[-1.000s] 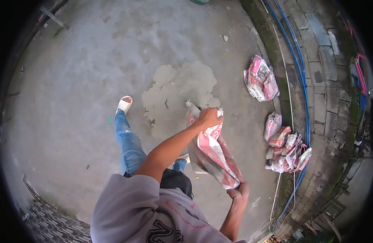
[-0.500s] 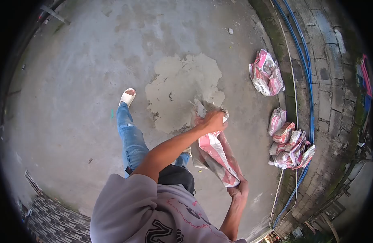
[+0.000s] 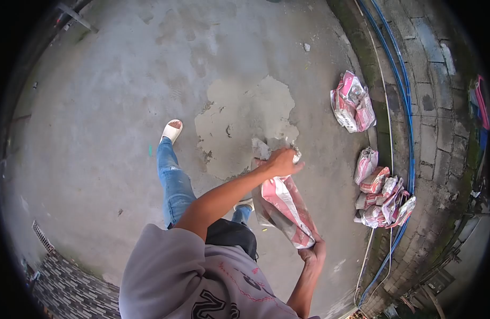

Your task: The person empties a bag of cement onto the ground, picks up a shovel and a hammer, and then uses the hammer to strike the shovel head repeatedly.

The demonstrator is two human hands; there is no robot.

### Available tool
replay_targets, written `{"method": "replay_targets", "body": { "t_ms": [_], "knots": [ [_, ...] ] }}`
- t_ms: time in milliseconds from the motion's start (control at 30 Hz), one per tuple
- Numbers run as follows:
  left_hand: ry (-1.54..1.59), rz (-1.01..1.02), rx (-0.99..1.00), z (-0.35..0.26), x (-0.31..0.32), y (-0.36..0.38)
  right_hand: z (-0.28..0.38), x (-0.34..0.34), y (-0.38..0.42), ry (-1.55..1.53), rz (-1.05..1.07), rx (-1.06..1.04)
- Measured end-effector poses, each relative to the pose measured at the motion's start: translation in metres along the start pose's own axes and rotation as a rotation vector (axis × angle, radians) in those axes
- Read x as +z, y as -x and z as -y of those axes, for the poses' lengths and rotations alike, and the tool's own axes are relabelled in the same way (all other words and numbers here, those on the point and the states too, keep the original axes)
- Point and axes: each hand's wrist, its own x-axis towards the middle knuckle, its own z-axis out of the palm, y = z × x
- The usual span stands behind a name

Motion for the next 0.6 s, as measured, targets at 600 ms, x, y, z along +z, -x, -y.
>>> {"method": "replay_targets", "body": {
  "t_ms": [600],
  "knots": [
    [0.007,0.207,-0.01,-0.049,0.006,0.046,-0.003,-0.075,-0.028,-0.107,0.003,0.107]
  ]
}}
